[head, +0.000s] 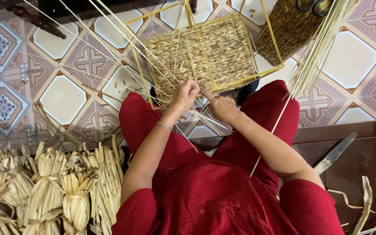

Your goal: The person weaves a basket on a frame by threading and intertwining dried plant strips through the wire structure by hand, trimming excess material with scissors, and weaving additional strips around the edges.

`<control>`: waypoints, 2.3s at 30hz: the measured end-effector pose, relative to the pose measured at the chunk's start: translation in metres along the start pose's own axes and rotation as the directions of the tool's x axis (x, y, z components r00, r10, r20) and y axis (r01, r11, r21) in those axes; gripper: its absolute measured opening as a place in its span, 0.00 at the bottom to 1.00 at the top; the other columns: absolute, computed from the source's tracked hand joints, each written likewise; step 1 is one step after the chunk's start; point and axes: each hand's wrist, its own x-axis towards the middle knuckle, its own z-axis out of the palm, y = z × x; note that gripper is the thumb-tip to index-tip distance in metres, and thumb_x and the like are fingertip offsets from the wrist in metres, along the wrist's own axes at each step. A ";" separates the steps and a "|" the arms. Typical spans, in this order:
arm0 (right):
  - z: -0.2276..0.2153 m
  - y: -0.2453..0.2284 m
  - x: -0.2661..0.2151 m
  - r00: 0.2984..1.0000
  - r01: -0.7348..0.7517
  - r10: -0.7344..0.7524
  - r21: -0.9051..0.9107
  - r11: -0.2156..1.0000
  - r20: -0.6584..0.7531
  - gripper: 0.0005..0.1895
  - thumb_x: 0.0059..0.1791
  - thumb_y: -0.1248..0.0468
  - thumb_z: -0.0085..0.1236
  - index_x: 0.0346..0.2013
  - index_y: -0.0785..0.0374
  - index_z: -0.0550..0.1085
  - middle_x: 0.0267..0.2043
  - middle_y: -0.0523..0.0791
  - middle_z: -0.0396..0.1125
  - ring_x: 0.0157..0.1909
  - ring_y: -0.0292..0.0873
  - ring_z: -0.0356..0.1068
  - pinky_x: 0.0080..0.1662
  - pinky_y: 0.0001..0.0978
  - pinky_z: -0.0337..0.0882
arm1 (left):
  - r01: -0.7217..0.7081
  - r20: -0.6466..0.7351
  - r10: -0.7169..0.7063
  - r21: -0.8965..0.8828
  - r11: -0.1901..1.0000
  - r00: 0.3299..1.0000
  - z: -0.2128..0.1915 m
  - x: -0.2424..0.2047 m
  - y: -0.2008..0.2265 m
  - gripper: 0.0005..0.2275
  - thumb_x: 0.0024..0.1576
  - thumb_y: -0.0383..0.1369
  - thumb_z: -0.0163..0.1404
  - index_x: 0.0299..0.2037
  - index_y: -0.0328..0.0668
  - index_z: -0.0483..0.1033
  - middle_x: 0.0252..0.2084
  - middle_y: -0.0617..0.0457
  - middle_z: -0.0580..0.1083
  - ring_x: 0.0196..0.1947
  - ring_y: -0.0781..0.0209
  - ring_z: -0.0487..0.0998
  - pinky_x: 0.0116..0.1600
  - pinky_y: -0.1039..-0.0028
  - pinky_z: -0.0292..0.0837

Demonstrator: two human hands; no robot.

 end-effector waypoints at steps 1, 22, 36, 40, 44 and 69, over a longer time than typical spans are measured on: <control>0.002 0.002 0.003 1.000 0.008 -0.007 0.047 0.999 -0.011 0.33 0.57 0.59 0.47 0.75 0.41 0.50 0.36 0.53 0.74 0.40 0.57 0.77 0.46 0.52 0.75 | -0.002 -0.011 0.002 -0.016 1.000 1.000 0.001 -0.001 0.004 0.03 0.67 0.31 0.47 0.42 0.44 0.69 0.32 0.46 0.77 0.16 0.65 0.79 0.13 0.82 0.71; 0.096 0.011 0.030 0.831 0.299 0.336 0.866 0.400 -0.442 0.10 0.47 0.64 0.67 0.41 0.63 0.79 0.35 0.42 0.73 0.32 0.35 0.68 0.36 0.28 0.70 | 0.102 -0.006 -0.105 -0.180 0.978 0.994 0.005 0.008 0.017 0.09 0.54 0.21 0.55 0.44 0.34 0.77 0.39 0.44 0.82 0.15 0.67 0.77 0.15 0.78 0.75; 0.108 0.020 0.065 0.945 0.161 0.276 0.984 0.076 -0.176 0.02 0.50 0.69 0.57 0.36 0.64 0.75 0.35 0.41 0.71 0.36 0.34 0.66 0.41 0.27 0.68 | 0.116 -0.020 -0.117 -0.037 0.993 0.993 0.005 0.007 0.017 0.05 0.56 0.26 0.58 0.41 0.36 0.84 0.32 0.47 0.82 0.13 0.69 0.77 0.15 0.78 0.72; 0.109 0.024 0.059 0.956 0.146 0.257 0.989 -0.009 -0.139 0.02 0.48 0.70 0.60 0.34 0.66 0.75 0.34 0.43 0.72 0.37 0.36 0.67 0.42 0.27 0.68 | 0.070 -0.053 -0.083 -0.208 0.976 0.995 0.010 0.004 0.010 0.08 0.56 0.26 0.58 0.44 0.36 0.84 0.33 0.46 0.83 0.13 0.68 0.76 0.16 0.78 0.72; 0.105 0.024 0.061 0.953 0.160 0.276 0.983 -0.094 -0.129 0.04 0.46 0.71 0.62 0.33 0.66 0.75 0.33 0.44 0.72 0.36 0.36 0.70 0.43 0.28 0.71 | 0.114 -0.051 -0.126 -0.194 0.974 0.991 0.010 0.008 0.013 0.07 0.57 0.29 0.58 0.43 0.37 0.84 0.37 0.48 0.83 0.12 0.67 0.76 0.15 0.78 0.73; 0.077 -0.001 0.034 0.836 0.100 0.364 0.766 0.635 -0.411 0.15 0.44 0.53 0.68 0.38 0.59 0.81 0.43 0.50 0.76 0.46 0.49 0.76 0.50 0.42 0.74 | -0.093 -0.042 0.094 0.040 0.995 0.995 0.015 0.018 -0.042 0.05 0.56 0.29 0.53 0.33 0.35 0.80 0.25 0.50 0.77 0.21 0.59 0.77 0.24 0.68 0.72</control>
